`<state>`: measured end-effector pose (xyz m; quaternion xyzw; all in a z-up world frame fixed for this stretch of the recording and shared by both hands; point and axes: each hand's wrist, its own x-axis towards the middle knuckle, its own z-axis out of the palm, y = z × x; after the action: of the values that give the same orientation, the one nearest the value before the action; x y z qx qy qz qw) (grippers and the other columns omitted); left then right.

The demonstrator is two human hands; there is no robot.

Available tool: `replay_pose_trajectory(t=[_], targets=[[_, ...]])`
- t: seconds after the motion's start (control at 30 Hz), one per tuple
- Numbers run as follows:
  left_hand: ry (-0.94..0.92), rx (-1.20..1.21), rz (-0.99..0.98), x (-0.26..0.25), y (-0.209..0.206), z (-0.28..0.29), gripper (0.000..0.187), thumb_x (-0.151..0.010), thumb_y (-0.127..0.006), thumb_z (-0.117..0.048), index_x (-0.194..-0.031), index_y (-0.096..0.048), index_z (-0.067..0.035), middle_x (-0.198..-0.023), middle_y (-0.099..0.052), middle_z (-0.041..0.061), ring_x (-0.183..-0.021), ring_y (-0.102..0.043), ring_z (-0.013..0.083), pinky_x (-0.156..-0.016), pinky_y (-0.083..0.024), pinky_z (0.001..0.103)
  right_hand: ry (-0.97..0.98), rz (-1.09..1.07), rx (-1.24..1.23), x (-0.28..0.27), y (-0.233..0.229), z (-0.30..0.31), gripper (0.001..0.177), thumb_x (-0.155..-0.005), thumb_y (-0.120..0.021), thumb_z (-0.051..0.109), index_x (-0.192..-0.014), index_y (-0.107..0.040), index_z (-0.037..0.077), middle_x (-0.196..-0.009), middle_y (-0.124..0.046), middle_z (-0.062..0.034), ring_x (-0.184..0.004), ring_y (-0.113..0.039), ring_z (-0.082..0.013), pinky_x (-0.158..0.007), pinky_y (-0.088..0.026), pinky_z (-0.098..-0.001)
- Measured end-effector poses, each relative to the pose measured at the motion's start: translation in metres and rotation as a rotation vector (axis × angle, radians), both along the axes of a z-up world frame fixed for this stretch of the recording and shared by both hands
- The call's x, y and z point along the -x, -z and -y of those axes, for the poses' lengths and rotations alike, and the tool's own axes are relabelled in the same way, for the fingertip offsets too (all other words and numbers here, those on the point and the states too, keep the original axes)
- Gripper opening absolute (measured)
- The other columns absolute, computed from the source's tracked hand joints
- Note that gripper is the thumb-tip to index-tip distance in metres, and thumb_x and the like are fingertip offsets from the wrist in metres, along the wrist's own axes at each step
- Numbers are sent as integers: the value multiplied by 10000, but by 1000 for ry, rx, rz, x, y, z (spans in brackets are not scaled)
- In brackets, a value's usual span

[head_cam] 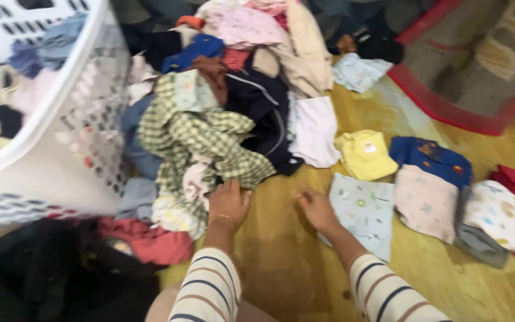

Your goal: Folding various items of clothing on the floor and sorting them into piles.

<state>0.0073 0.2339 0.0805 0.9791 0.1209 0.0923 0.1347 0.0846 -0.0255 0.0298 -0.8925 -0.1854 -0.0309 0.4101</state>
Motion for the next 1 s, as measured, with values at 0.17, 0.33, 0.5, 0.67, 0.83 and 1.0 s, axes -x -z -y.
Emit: replay_pose_trajectory(t=[0.17, 0.33, 0.5, 0.67, 0.83, 1.0], targets=[[-17, 23, 70, 33, 36, -54, 415, -855, -662, -279, -1195, -595, -52, -1135, -636, 160, -1066, -621, 355, -912, -503, 471, -241, -244, -55, 16, 27, -100, 302, -914, -644, 283, -1064, -750, 43, -1027, -760, -144, -966, -722, -299, -875, -550, -400], [-44, -70, 169, 33, 68, -68, 378, -830, -661, -170, -1184, -616, -47, -1152, -625, 146, -1083, -615, 334, -960, -504, 442, -223, -490, -144, 24, 43, -163, 284, -938, -660, 284, -1033, -752, 33, -895, -730, -112, -791, -668, -204, -733, -526, -350], [-109, -130, 135, 21, 70, -69, 418, -788, -653, -154, -1200, -636, -91, -1217, -573, 151, -1138, -534, 350, -978, -432, 485, -121, -783, -413, 0, 78, -189, 263, -983, -645, 242, -998, -696, -15, -759, -597, -69, -623, -497, -160, -554, -404, -318], [-60, -156, -35, 14, 61, -77, 347, -844, -636, -187, -1185, -635, -124, -1238, -554, 194, -1154, -513, 407, -1003, -386, 567, -57, -712, -483, -19, 58, -209, 223, -911, -705, 131, -1072, -661, -17, -816, -662, -57, -663, -582, -158, -568, -472, -312], [-34, -118, 17, 14, 52, -74, 328, -836, -634, -192, -1161, -678, -185, -1215, -541, 219, -1144, -488, 455, -1005, -360, 632, 2, -738, -617, -28, 52, -225, 249, -848, -748, 15, -1070, -652, -46, -900, -695, -51, -735, -660, -148, -596, -550, -313], [-65, -144, 101, 6, 80, -78, 287, -855, -632, -206, -1123, -701, -131, -1237, -546, 221, -1164, -495, 440, -1037, -374, 611, 131, -772, -618, -48, 96, -236, 241, -790, -791, -65, -982, -658, -122, -899, -709, -142, -699, -674, -226, -561, -557, -341]])
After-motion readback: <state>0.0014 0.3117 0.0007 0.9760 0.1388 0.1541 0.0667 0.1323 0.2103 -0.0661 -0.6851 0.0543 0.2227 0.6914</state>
